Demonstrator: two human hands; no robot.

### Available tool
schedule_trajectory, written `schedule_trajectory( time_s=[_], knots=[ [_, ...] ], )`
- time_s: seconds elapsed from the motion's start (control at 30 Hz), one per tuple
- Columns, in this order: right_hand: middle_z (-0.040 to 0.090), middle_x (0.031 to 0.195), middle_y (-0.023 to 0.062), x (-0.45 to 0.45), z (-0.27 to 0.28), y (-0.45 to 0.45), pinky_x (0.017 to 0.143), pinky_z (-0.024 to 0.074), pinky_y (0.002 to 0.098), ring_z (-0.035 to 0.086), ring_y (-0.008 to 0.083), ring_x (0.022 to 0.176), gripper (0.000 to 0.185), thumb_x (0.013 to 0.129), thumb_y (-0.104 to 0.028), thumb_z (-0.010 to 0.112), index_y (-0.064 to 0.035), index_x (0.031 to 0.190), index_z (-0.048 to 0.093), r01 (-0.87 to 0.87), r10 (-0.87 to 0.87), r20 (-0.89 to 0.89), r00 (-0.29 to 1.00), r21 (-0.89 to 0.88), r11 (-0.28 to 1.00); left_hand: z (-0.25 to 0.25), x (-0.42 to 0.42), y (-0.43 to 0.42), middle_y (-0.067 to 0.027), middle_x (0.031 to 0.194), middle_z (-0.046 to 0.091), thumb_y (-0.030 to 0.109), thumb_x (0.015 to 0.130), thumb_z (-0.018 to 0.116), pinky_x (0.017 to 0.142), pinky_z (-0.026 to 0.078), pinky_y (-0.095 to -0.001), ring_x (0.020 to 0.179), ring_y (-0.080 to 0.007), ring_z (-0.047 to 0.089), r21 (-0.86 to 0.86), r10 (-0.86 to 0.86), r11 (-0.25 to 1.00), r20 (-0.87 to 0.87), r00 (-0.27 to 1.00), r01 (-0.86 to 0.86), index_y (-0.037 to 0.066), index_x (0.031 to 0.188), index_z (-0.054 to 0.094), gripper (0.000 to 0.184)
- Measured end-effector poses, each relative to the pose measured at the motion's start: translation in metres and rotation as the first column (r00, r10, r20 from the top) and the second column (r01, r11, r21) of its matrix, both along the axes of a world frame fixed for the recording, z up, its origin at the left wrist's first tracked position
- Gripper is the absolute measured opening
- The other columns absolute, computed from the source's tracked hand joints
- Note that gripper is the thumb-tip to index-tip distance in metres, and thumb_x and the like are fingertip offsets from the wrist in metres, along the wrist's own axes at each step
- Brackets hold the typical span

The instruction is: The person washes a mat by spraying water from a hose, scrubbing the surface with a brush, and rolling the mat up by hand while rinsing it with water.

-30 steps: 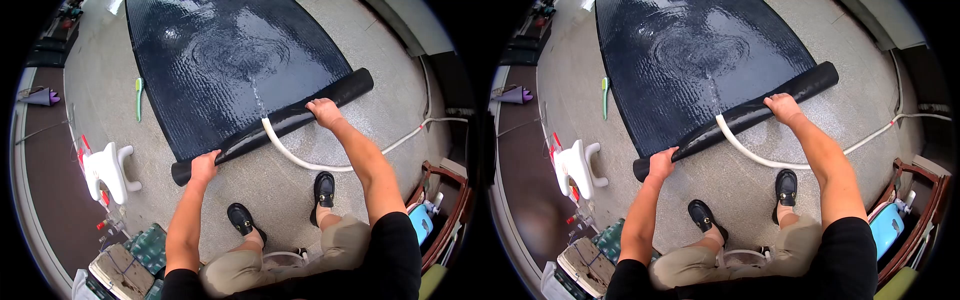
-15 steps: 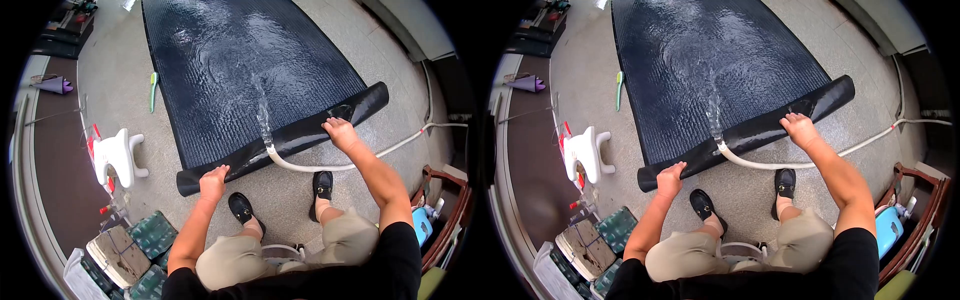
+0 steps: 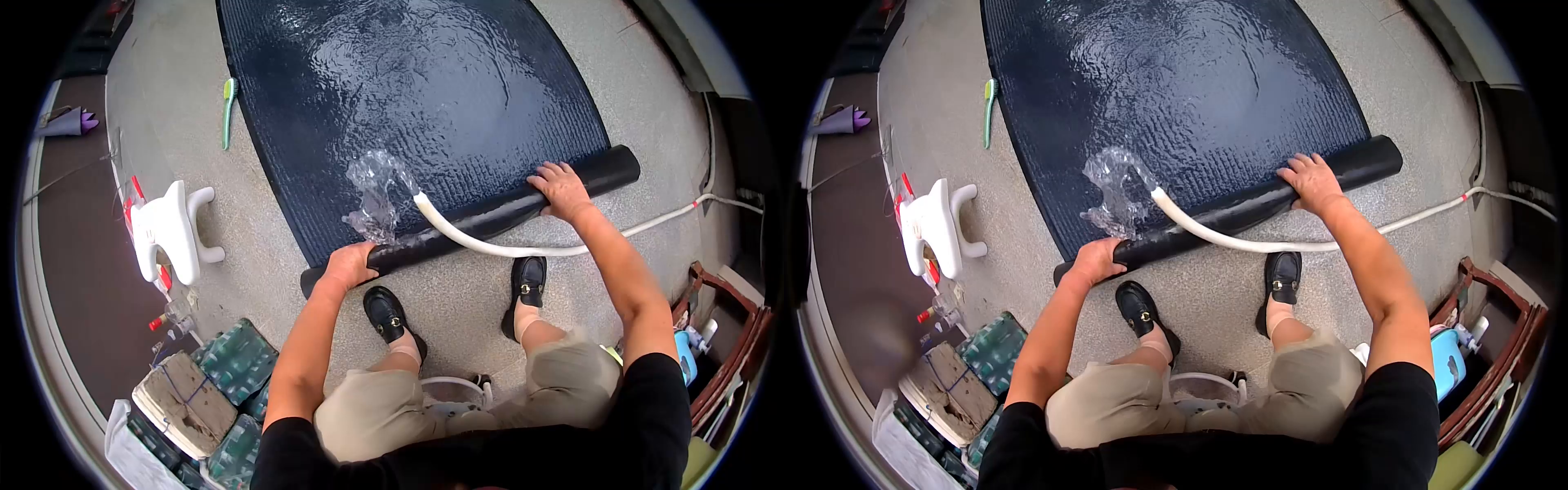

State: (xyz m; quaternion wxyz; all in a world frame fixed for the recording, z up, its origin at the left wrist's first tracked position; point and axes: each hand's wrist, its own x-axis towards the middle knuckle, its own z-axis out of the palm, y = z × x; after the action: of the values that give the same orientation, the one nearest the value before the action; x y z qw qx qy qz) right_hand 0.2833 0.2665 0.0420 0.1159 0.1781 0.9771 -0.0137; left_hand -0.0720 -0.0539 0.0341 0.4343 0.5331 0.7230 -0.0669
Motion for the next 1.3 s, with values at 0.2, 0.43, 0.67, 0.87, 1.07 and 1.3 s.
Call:
schedule_trajectory(
  time_s=[0.2, 0.43, 0.67, 0.87, 1.07, 1.3],
  knots=[
    [0.059, 0.098, 0.0100, 0.012, 0.020, -0.089, 0.083, 0.0472, 0.0419, 0.057, 0.0286, 0.095, 0.037, 0.079, -0.040, 0.071, -0.0091, 0.097, 0.064, 0.240, -0.214, 0.118, 0.970, -0.296, 0.925, -0.001, -0.013, 0.009, -0.0057, 0.120, 0.057, 0.035, 0.059, 0.088, 0.096, 0.045, -0.0384, 0.118, -0.0262, 0.052, 0.071, -0.139, 0.985, -0.189, 0.972, 0.155, 0.018, 0.138, 0.047, 0.091],
    [0.064, 0.096, 0.0191, 0.001, -0.049, -0.142, 0.084, 0.0490, 0.0456, 0.062, 0.0381, 0.092, 0.033, 0.089, -0.033, 0.065, -0.0041, 0.101, 0.055, 0.351, -0.318, 0.156, 0.935, -0.535, 0.769, 0.015, 0.015, -0.040, -0.0060, 0.130, 0.054, 0.023, 0.068, 0.076, 0.097, 0.042, -0.0421, 0.120, -0.0239, 0.051, 0.608, -0.101, 0.668, -0.498, 0.861, 0.430, 0.019, 0.131, 0.055, 0.066],
    [0.062, 0.106, 0.0213, -0.021, 0.002, -0.100, 0.084, 0.0493, 0.0490, 0.061, 0.0402, 0.101, 0.035, 0.093, -0.036, 0.060, -0.0097, 0.113, 0.050, 0.434, -0.444, 0.088, 0.892, -0.447, 0.782, 0.033, 0.035, -0.086, 0.0010, 0.161, 0.016, 0.015, 0.082, 0.066, 0.109, 0.037, -0.0417, 0.145, -0.0266, 0.025, 0.051, -0.320, 0.913, -0.529, 0.786, 0.406, 0.017, 0.144, 0.043, 0.067],
    [0.059, 0.117, 0.0198, -0.052, -0.042, -0.073, 0.095, 0.0448, 0.0481, 0.056, 0.0397, 0.112, 0.038, 0.095, -0.037, 0.057, -0.0122, 0.121, 0.048, 0.519, -0.504, 0.159, 0.849, -0.433, 0.737, 0.080, 0.062, -0.072, -0.0128, 0.154, 0.033, 0.029, 0.078, 0.076, 0.112, 0.032, -0.0432, 0.143, -0.0300, 0.031, 0.158, 0.043, 0.987, -0.296, 0.954, 0.004, 0.017, 0.135, 0.056, 0.061],
    [0.055, 0.123, 0.0225, -0.062, -0.070, -0.030, 0.098, 0.0435, 0.0468, 0.054, 0.0424, 0.114, 0.049, 0.094, -0.030, 0.058, -0.0168, 0.140, 0.044, 0.431, -0.562, -0.089, 0.822, -0.547, 0.718, 0.105, 0.051, -0.059, -0.0131, 0.152, 0.035, 0.030, 0.079, 0.074, 0.113, 0.029, -0.0479, 0.142, -0.0326, 0.031, 0.273, 0.120, 0.962, -0.345, 0.931, -0.023, 0.019, 0.139, 0.051, 0.065],
    [0.059, 0.119, 0.0215, -0.078, -0.080, -0.013, 0.096, 0.0448, 0.0452, 0.056, 0.0417, 0.111, 0.050, 0.096, -0.034, 0.055, -0.0178, 0.142, 0.042, 0.400, -0.505, -0.090, 0.858, -0.499, 0.768, 0.028, 0.032, -0.033, -0.0082, 0.158, 0.023, 0.040, 0.081, 0.073, 0.115, 0.023, -0.0523, 0.146, -0.0279, 0.021, 0.228, -0.164, 0.941, -0.341, 0.925, 0.251, 0.019, 0.150, 0.031, 0.084]
  ],
)
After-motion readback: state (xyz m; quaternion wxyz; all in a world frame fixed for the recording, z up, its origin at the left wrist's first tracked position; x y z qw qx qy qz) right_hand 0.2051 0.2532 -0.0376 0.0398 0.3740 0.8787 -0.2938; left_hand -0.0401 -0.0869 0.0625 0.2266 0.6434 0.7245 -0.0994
